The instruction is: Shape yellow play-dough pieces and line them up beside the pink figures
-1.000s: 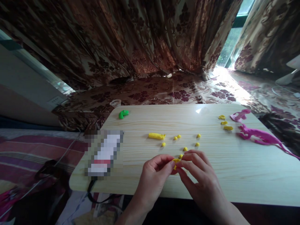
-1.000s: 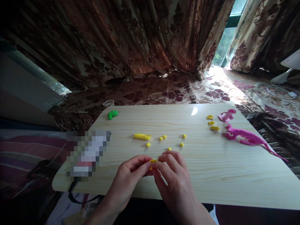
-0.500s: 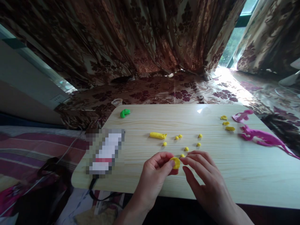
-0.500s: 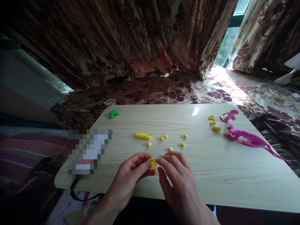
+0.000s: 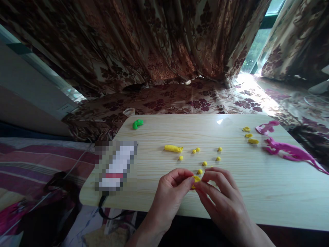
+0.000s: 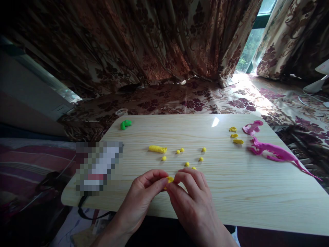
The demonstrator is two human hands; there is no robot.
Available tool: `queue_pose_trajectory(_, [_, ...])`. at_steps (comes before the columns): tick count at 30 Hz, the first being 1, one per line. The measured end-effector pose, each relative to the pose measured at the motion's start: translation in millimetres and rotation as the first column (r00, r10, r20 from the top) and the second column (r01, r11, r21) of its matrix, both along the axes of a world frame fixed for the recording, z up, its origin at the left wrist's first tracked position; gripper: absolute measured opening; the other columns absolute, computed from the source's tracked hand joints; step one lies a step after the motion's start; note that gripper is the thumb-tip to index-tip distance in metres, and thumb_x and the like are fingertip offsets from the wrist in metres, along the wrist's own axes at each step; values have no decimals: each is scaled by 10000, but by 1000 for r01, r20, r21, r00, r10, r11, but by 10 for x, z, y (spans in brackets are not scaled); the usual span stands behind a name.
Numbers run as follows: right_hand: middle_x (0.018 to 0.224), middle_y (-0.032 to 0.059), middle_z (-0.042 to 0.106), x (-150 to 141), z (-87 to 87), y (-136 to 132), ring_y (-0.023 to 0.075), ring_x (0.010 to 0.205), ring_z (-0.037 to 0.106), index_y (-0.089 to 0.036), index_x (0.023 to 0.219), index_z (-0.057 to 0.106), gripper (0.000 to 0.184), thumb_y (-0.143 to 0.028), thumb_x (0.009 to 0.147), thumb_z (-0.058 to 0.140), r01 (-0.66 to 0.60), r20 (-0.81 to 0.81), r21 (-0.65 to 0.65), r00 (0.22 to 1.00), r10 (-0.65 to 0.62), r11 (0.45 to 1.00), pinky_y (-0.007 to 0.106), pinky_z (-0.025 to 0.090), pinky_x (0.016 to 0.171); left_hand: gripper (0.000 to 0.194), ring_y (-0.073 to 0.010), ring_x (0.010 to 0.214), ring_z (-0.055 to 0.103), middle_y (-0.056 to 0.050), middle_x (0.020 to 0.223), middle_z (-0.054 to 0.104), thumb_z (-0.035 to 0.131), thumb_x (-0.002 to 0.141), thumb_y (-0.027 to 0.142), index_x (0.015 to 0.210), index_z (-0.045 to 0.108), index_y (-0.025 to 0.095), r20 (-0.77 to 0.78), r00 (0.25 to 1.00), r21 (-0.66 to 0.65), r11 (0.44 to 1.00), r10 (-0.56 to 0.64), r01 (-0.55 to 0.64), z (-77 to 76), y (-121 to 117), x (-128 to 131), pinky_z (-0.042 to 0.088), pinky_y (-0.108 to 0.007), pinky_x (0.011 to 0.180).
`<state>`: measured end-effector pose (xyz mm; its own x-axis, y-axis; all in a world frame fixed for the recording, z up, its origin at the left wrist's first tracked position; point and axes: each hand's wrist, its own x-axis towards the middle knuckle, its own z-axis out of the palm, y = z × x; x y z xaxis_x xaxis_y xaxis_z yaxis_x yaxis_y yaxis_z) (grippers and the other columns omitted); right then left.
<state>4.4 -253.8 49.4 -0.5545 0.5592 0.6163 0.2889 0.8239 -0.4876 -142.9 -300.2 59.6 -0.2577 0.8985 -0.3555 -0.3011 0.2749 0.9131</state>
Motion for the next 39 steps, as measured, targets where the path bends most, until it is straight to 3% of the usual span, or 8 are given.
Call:
queue_pose_trajectory(6, [929,68,560,14,5,-22,223,975,480,-208,1046,627,327,-13,784,611,-14,6,-71,1000,15,997,397,455,805,55,-98,710,617,20,741,693,699,733,201,778,687,171,-209,978,42,999,10,-1,-13,-5,13,483,-160,663])
queue_pose_trajectory(13, [936,64,530,-12,59,-3,197,914,490,-214,967,641,211,-73,824,579,-1,-19,-271,1000,-4,963,357,462,763,71,-133,814,636,-1,827,701,626,804,199,827,688,177,-364,928,116,985,-75,125,44,-41,-20,483,-188,750])
queue_pose_trajectory(18, [953,49,540,-16,66,19,193,918,503,-228,962,623,162,-130,841,579,17,-12,-369,1000,-23,929,354,458,782,156,-155,902,636,-21,952,695,539,870,215,933,681,195,-389,912,141,971,-127,195,50,-93,-38,480,-234,825])
queue_pose_trajectory(22, [1001,48,541,-6,67,23,202,977,505,-240,1010,610,178,-173,847,586,30,12,-438,1000,-28,898,360,449,836,164,-163,946,628,-15,993,682,543,864,214,994,642,219,-405,908,149,972,-107,181,52,-120,-27,475,-254,868])
queue_pose_trajectory(33, [943,44,553,-8,78,36,192,915,534,-220,914,619,102,-157,847,574,13,-14,-448,1000,-21,894,341,461,802,270,-167,1035,601,12,1080,657,605,797,149,1041,608,265,-469,879,97,984,-87,149,54,-133,37,445,-258,944])
queue_pose_trajectory(39, [921,34,552,-21,49,27,172,895,545,-207,856,588,66,-146,851,566,4,-82,-495,995,-51,869,311,449,802,313,-171,1050,591,10,1101,648,618,785,123,1064,618,265,-367,927,135,982,-74,132,22,-107,55,443,-258,940])
